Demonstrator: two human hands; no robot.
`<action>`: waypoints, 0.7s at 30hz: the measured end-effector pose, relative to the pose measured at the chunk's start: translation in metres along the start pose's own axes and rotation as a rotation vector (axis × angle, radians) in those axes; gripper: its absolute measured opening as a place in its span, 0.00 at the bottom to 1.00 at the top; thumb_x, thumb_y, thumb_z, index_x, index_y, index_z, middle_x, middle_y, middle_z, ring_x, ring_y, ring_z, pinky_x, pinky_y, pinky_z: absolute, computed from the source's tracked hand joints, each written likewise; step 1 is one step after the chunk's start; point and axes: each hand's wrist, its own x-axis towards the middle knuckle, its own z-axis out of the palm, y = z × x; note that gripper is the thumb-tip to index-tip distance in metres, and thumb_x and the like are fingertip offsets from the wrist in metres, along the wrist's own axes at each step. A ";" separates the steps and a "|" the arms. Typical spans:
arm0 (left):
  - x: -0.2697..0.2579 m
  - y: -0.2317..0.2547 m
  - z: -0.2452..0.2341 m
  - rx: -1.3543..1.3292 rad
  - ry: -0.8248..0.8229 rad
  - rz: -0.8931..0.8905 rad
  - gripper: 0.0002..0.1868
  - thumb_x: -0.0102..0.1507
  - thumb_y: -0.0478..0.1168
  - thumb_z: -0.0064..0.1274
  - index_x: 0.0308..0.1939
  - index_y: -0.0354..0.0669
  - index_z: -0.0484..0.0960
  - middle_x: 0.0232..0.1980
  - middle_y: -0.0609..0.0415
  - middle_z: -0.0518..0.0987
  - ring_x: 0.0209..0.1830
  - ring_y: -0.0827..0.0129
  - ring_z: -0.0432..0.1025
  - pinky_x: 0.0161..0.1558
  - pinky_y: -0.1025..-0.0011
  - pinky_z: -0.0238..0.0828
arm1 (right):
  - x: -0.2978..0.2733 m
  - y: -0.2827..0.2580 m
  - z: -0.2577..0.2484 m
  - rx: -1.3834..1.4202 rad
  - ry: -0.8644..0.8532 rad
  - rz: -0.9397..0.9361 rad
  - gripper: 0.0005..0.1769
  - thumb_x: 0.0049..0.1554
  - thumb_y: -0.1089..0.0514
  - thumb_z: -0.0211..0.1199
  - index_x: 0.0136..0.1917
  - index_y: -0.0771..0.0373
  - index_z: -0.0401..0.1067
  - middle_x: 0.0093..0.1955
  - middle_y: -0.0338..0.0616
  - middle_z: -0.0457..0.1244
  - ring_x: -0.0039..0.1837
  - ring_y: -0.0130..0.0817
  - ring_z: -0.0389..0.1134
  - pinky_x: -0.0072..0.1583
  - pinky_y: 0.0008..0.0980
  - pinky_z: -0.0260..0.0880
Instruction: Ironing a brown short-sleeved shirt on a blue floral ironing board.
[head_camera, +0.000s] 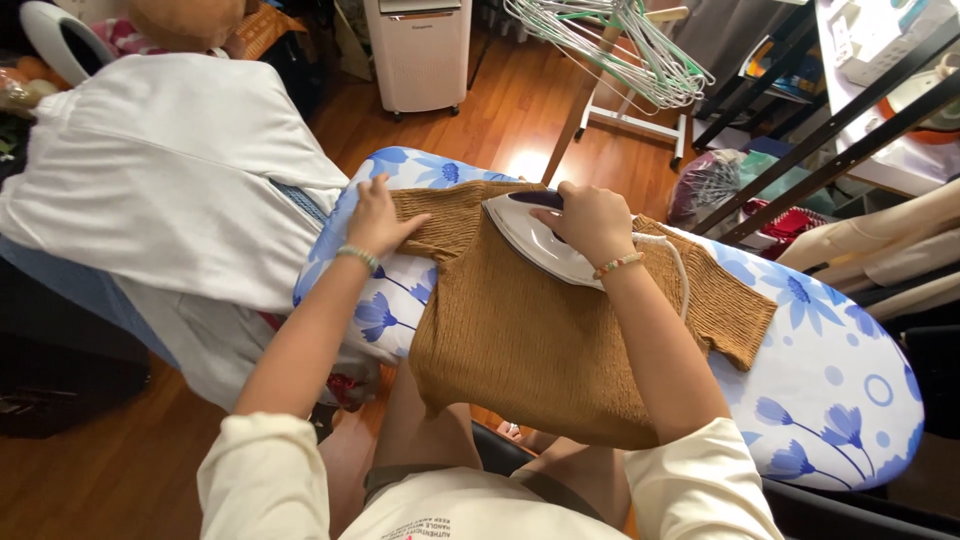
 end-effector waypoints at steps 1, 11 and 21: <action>0.015 -0.007 0.010 0.003 0.003 0.000 0.48 0.57 0.56 0.68 0.67 0.35 0.56 0.62 0.27 0.63 0.62 0.32 0.68 0.59 0.43 0.71 | -0.005 -0.002 -0.006 0.003 0.003 -0.002 0.29 0.58 0.31 0.57 0.54 0.58 0.75 0.42 0.51 0.71 0.47 0.51 0.75 0.47 0.45 0.76; 0.096 -0.046 0.060 0.294 -0.092 0.076 0.16 0.67 0.55 0.49 0.45 0.48 0.76 0.41 0.46 0.82 0.47 0.47 0.79 0.46 0.49 0.74 | -0.048 0.003 -0.005 0.012 -0.083 -0.527 0.26 0.57 0.28 0.56 0.47 0.51 0.72 0.38 0.43 0.71 0.43 0.44 0.75 0.45 0.38 0.75; 0.091 -0.037 0.043 0.229 -0.099 0.068 0.16 0.69 0.59 0.44 0.45 0.54 0.73 0.47 0.47 0.82 0.54 0.49 0.76 0.55 0.51 0.69 | -0.044 -0.030 0.004 -0.004 0.052 -0.444 0.31 0.56 0.24 0.54 0.45 0.54 0.71 0.33 0.44 0.69 0.39 0.44 0.75 0.39 0.38 0.74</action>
